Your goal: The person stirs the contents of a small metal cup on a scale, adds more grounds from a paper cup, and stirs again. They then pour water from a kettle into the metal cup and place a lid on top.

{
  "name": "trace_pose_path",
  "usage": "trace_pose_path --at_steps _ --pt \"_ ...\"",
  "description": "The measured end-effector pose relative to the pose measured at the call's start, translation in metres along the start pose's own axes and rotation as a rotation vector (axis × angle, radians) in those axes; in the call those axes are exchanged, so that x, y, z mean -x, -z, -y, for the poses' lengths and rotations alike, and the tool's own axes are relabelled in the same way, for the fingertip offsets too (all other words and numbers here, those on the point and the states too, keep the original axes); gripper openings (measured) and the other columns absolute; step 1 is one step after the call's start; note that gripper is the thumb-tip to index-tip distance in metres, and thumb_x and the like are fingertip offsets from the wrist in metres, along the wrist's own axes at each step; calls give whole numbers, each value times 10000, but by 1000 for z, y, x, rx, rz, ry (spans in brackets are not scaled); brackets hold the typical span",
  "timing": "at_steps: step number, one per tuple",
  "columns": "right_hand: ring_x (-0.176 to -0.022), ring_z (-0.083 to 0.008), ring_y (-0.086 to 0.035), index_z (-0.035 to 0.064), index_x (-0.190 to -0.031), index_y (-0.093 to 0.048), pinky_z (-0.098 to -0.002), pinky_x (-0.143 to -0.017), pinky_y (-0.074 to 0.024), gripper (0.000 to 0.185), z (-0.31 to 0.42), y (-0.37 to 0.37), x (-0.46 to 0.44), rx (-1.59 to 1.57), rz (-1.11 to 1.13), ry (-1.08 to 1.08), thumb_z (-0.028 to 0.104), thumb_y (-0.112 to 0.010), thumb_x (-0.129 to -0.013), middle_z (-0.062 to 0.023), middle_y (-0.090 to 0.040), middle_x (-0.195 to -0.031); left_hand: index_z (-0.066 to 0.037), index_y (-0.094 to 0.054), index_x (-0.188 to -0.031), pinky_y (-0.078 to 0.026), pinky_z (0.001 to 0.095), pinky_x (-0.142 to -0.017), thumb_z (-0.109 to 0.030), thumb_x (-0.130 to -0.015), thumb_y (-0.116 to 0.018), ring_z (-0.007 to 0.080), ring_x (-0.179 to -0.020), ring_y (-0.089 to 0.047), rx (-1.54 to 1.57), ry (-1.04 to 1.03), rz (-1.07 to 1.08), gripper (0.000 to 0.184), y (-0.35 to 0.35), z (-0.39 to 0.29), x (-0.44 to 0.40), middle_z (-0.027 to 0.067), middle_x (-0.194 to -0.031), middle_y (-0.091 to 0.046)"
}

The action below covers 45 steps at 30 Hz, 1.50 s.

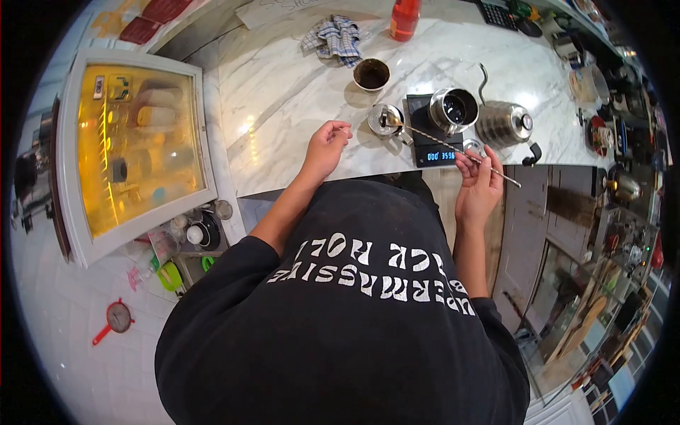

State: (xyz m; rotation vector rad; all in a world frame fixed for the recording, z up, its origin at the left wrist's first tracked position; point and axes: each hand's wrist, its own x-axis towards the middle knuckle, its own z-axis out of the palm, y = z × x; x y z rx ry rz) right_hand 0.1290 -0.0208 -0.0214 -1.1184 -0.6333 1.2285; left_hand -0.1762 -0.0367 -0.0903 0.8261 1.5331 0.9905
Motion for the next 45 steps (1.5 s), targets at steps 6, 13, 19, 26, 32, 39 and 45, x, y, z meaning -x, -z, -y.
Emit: trace_pose_path --at_steps 6,13,19,26,32,39,45 --pt "-964 -311 -719 -41 -1302 -511 -369 -859 -601 288 -18 9 5 -115 -72 -68 146 -447 -1094 -242 -666 -1110 -27 -642 -1189 -488 278 -815 -192 -1010 -579 126 -895 -605 -14 22 46 251 5 -2 -6 76 -1020 -703" --pt "-973 -309 -716 -34 -1305 -507 -366 -863 -604 287 -25 14 7 -142 -101 -101 150 -457 -1090 -237 -668 -1107 -30 -641 -1197 -494 301 -842 -185 -1021 -557 148 -913 -621 -51 71 65 249 8 -6 -9 89 -1033 -706" --pt "-973 -309 -715 -29 -1308 -499 -363 -851 -605 288 -25 16 12 -188 -125 -111 155 -465 -1089 -238 -668 -1110 -58 -642 -1211 -483 305 -844 -216 -1033 -549 148 -953 -636 -59 84 63 255 14 -3 -9 71 -1056 -708" --pt "-982 -317 -711 -27 -1317 -491 -374 -859 -594 303 13 8 12 -229 -69 9 170 -482 -1087 -245 -664 -1128 -117 -639 -1233 -450 301 -821 -288 -1036 -552 124 -968 -634 -91 81 69 275 15 2 -13 23 -1076 -706" --pt "-986 -321 -709 -14 -1323 -494 -386 -869 -590 303 48 17 1 -254 -34 89 176 -477 -1089 -241 -666 -1127 -124 -639 -1233 -451 311 -828 -315 -1034 -559 127 -962 -636 -100 89 45 287 2 -3 -13 22 -1078 -707" --pt "-974 -309 -712 -16 -1323 -489 -379 -873 -593 300 78 43 -10 -237 -52 146 178 -453 -1097 -239 -669 -1122 -16 -634 -1193 -493 294 -854 -221 -1023 -582 144 -926 -622 -29 83 1 271 -18 -18 -11 86 -1026 -697" --pt "-973 -308 -711 -17 -1326 -487 -370 -858 -593 300 84 67 -20 -194 -103 157 174 -452 -1097 -240 -669 -1118 -11 -633 -1182 -502 304 -858 -216 -1023 -583 150 -927 -625 -25 75 -45 264 -27 -14 -15 88 -1017 -692"
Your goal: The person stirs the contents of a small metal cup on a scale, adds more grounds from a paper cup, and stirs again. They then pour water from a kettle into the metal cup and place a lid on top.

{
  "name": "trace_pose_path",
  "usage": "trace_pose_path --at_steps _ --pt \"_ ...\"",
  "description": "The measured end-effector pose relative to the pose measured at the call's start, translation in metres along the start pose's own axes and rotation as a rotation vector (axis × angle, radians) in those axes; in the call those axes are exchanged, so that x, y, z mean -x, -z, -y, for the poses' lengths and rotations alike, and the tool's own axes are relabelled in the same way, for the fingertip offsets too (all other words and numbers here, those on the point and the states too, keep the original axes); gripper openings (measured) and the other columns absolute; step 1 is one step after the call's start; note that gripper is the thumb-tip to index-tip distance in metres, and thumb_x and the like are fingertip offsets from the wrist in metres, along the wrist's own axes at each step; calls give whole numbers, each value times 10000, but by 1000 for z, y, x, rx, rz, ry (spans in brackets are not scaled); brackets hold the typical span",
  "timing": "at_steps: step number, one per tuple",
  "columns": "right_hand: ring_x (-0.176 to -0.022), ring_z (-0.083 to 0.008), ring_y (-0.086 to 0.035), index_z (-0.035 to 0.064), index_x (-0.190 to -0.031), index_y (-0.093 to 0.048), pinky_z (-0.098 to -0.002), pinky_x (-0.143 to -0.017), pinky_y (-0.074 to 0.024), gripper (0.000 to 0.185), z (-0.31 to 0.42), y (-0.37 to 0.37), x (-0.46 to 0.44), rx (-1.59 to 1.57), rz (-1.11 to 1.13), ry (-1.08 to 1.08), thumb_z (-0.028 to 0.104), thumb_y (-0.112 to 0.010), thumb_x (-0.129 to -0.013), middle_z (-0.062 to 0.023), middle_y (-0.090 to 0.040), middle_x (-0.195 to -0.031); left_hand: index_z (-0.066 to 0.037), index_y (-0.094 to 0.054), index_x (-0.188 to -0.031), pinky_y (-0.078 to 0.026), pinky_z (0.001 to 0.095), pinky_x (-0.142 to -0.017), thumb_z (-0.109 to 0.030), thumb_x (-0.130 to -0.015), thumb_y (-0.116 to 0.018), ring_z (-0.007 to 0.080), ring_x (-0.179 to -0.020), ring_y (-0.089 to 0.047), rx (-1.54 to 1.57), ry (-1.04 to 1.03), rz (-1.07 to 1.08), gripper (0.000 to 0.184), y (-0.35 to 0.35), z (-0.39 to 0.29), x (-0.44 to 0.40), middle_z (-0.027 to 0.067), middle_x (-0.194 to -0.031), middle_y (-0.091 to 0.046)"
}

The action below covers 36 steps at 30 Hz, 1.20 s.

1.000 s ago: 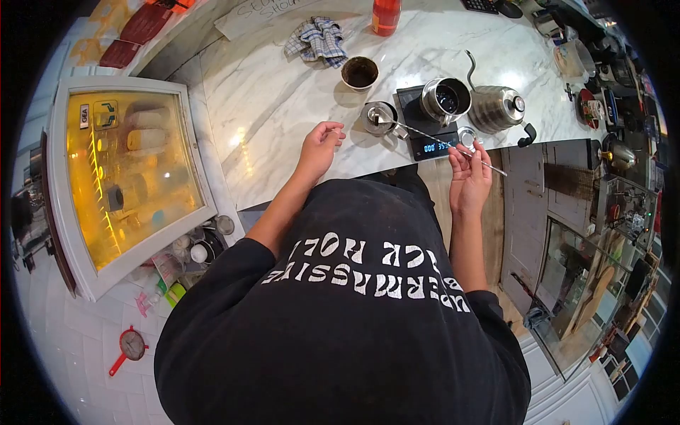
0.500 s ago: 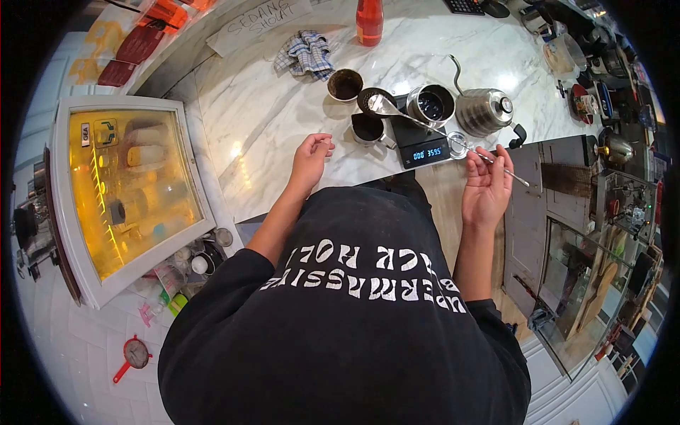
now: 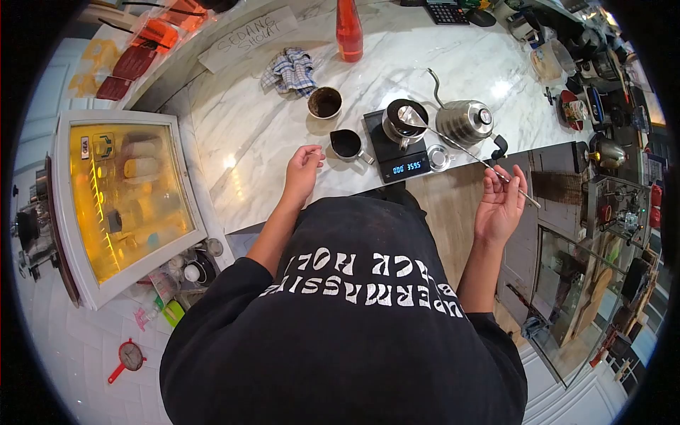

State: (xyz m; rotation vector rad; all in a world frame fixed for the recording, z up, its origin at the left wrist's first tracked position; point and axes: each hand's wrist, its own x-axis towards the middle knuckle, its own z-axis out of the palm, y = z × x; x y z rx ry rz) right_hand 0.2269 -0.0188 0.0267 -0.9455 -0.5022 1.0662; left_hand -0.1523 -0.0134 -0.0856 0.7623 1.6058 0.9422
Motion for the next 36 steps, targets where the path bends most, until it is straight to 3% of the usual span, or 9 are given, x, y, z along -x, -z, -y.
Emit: trace_pose_path --at_steps 27,30,33,36 --pt "-869 -290 -725 -47 -1303 -500 -338 -757 -601 287 2 -17 -46 210 27 -21 141 -464 -1090 -218 -681 -1037 -7 -631 -1189 -508 302 -854 -224 -1018 -600 155 -919 -627 46 -11 -93 278 -7 6 2 97 -1023 -691" --pt "-850 -285 -724 -48 -1307 -498 -332 -736 -597 291 2 -18 -48 242 -9 -20 141 -472 -1087 -216 -683 -1021 -77 -624 -1234 -470 298 -825 -287 -1040 -562 136 -954 -628 15 -29 -48 292 -3 16 -4 52 -1076 -699" --pt "-837 -282 -723 -47 -1304 -500 -329 -729 -594 291 4 -26 -46 264 -33 3 143 -480 -1085 -220 -685 -1015 -79 -627 -1231 -471 297 -825 -285 -1040 -562 135 -953 -626 36 -5 -44 289 -3 14 -5 51 -1076 -700" --pt "-839 -280 -722 -49 -1307 -501 -326 -730 -592 292 8 -34 -43 315 -23 49 138 -477 -1084 -223 -685 -1014 -5 -628 -1182 -502 297 -864 -219 -1026 -585 152 -948 -628 52 0 -56 268 -5 3 -4 96 -1031 -692"
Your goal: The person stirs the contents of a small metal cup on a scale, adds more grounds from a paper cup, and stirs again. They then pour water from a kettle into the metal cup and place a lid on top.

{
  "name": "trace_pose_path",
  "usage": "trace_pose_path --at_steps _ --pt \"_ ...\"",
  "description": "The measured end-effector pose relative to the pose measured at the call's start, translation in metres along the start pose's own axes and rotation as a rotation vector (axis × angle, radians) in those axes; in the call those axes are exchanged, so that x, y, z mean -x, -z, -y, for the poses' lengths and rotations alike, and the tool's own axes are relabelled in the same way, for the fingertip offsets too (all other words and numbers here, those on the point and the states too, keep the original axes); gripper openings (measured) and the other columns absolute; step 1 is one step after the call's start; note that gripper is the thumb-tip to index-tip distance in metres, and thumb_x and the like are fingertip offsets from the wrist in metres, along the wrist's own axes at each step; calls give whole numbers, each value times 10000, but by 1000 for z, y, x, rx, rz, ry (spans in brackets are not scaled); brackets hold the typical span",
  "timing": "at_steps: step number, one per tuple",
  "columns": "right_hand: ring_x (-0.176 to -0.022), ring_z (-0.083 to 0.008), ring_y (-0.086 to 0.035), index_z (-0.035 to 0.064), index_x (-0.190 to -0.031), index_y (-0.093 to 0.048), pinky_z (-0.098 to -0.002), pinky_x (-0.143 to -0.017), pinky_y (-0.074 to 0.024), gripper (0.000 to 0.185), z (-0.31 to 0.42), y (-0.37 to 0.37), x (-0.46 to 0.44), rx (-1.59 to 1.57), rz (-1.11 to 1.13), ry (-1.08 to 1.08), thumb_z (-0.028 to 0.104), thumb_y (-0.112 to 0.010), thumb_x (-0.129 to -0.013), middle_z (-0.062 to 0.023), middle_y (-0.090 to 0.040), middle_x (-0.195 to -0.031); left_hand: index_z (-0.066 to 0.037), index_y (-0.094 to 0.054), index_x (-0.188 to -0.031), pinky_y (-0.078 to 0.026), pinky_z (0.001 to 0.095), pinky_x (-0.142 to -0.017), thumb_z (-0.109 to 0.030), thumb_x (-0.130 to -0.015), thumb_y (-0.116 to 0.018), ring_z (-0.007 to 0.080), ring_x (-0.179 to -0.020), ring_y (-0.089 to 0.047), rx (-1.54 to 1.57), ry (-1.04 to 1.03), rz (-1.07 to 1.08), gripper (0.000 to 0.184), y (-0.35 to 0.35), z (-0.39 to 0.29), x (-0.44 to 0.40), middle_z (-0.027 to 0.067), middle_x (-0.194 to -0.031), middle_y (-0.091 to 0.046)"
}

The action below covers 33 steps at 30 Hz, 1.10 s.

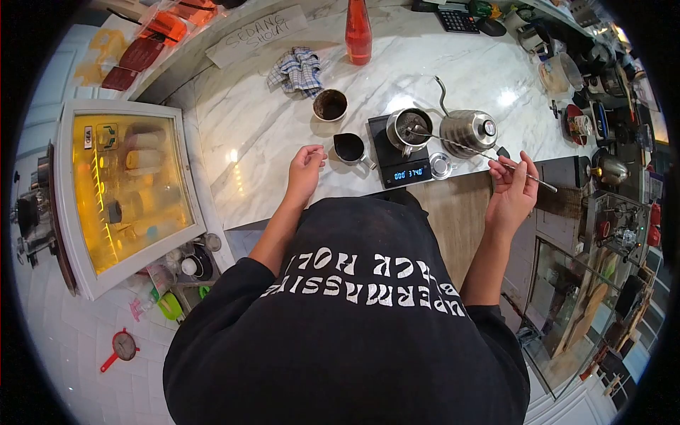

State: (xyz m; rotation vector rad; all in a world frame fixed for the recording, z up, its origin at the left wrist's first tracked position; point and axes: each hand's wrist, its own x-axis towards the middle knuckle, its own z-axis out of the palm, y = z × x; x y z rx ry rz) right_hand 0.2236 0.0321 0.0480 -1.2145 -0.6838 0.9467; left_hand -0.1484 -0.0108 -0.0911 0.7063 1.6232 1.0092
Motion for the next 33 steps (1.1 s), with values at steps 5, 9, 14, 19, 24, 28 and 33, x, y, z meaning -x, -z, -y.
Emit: trace_pose_path --at_steps 5,9,14,19,24,28,33 --pt "-840 -279 -724 -56 -1335 -491 -332 -748 -591 314 10 -8 11 60 44 53 130 -474 -1083 -224 -687 -1021 -2 -628 -1180 -504 296 -861 -220 -1025 -589 148 -939 -630 22 -12 8 270 3 -2 -4 94 -1032 -692" --pt "-843 -274 -726 -60 -1348 -485 -336 -756 -590 325 15 -9 21 118 26 123 126 -476 -1082 -223 -687 -1025 -6 -630 -1180 -506 293 -857 -222 -1023 -593 147 -935 -632 27 -8 9 269 5 -1 -6 93 -1032 -693" --pt "-853 -266 -727 -60 -1351 -483 -333 -756 -589 324 20 -18 30 188 76 204 118 -478 -1080 -212 -688 -1027 -15 -634 -1178 -509 296 -853 -223 -1020 -601 149 -927 -634 -2 -1 22 263 11 2 -6 95 -1029 -694" --pt "-860 -266 -727 -59 -1364 -470 -336 -757 -591 332 9 -24 27 182 136 218 107 -475 -1077 -204 -690 -1026 -16 -632 -1183 -509 300 -854 -225 -1019 -601 154 -927 -633 -8 -9 31 268 15 -1 -5 96 -1029 -694" --pt "-860 -273 -728 -63 -1357 -467 -340 -772 -601 327 11 -24 27 161 43 137 108 -467 -1078 -215 -687 -1023 -9 -627 -1191 -507 304 -857 -241 -1016 -605 160 -935 -636 -16 4 28 292 24 2 -1 100 -1032 -694" --pt "-854 -285 -729 -62 -1315 -478 -339 -774 -608 302 3 -14 22 76 -34 78 128 -473 -1080 -227 -680 -1016 -37 -626 -1210 -492 313 -853 -277 -1019 -597 159 -957 -639 -37 8 34 308 32 10 -1 87 -1059 -696" --pt "-849 -290 -725 -53 -1263 -484 -337 -756 -606 269 -2 -11 23 -2 -100 58 147 -483 -1082 -224 -672 -1006 -107 -625 -1243 -460 329 -835 -333 -1028 -577 144 -988 -638 -79 5 62 316 40 17 -4 49 -1111 -702"
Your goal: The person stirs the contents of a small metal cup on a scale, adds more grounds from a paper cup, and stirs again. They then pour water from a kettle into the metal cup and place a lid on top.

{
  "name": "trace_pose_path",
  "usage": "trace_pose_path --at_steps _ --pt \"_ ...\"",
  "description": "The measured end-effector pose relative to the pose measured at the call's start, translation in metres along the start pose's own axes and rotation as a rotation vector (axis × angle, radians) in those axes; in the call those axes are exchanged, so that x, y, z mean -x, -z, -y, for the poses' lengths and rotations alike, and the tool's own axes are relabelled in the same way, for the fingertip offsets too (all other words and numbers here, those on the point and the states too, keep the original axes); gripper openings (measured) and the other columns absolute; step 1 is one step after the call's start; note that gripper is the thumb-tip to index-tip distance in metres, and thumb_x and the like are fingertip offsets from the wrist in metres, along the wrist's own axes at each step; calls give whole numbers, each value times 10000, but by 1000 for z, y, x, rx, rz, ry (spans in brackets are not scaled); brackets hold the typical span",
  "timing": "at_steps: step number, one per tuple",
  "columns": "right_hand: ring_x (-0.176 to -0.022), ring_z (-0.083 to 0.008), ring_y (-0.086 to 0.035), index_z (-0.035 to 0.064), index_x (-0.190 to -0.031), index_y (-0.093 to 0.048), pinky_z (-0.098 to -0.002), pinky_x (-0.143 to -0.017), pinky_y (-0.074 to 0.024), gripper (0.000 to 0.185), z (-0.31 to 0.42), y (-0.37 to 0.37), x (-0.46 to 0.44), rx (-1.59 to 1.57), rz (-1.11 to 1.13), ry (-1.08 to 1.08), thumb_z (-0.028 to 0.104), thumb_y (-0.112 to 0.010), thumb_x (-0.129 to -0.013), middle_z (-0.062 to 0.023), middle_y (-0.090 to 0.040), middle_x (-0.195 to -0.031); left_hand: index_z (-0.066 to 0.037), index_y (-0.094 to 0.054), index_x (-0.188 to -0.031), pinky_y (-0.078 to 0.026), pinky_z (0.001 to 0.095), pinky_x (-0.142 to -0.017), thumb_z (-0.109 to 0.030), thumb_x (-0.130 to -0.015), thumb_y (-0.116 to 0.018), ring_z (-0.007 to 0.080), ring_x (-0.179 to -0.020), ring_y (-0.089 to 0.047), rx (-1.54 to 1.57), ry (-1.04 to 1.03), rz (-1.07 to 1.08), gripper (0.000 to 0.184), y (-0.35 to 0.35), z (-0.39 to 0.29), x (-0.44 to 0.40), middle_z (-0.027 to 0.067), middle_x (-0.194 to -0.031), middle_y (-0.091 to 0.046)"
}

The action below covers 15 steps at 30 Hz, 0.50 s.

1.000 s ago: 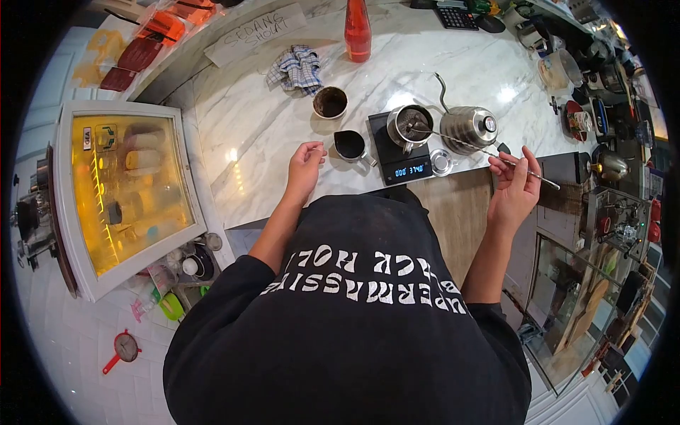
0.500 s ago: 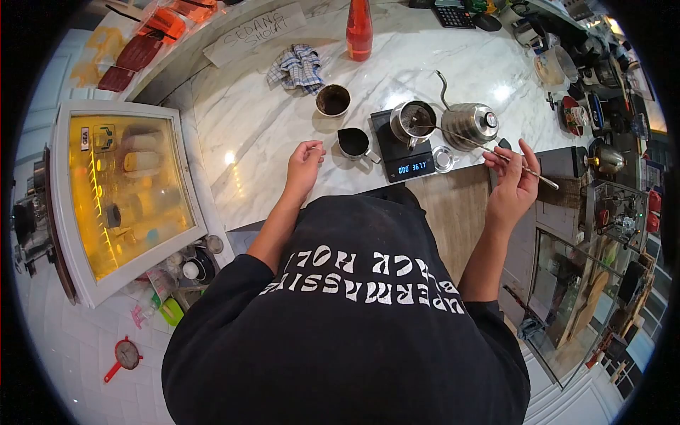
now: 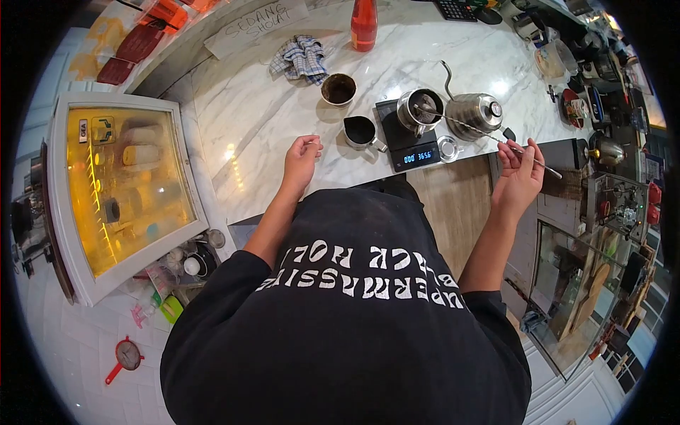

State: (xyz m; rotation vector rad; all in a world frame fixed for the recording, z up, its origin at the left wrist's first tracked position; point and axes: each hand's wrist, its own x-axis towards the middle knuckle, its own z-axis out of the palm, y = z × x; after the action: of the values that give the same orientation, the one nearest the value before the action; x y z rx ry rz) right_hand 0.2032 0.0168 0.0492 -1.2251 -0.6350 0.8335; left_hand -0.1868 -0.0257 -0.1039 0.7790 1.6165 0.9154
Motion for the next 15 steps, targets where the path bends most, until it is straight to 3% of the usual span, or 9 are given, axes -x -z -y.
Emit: trace_pose_path --at_steps 3,9,12,15 --pt "-845 -284 -722 -51 -1254 -481 -333 -754 -603 262 1 0 3 1 -21 -6 147 -485 -1081 -222 -671 -1004 1 -626 -1192 -511 301 -865 -243 -1018 -602 162 -960 -646 57 -13 -18 301 0 -7 5 109 -1040 -693" --pt "-839 -284 -724 -59 -1249 -483 -333 -746 -604 259 0 4 4 3 -58 -21 133 -490 -1076 -221 -673 -1003 -2 -629 -1185 -509 301 -870 -239 -1019 -604 154 -966 -644 45 -11 -9 291 0 -3 3 99 -1036 -692" --pt "-826 -286 -725 -71 -1250 -487 -336 -740 -609 266 14 -6 16 95 -75 68 128 -494 -1074 -230 -678 -1004 -92 -622 -1244 -465 318 -834 -331 -1029 -575 149 -978 -640 -2 -16 29 325 2 2 1 55 -1109 -704" --pt "-822 -288 -727 -84 -1255 -491 -338 -746 -612 268 33 -15 31 171 -6 221 113 -491 -1072 -241 -681 -1008 -5 -632 -1184 -508 299 -870 -237 -1016 -606 152 -967 -644 37 -4 -1 288 0 -9 7 97 -1028 -692"
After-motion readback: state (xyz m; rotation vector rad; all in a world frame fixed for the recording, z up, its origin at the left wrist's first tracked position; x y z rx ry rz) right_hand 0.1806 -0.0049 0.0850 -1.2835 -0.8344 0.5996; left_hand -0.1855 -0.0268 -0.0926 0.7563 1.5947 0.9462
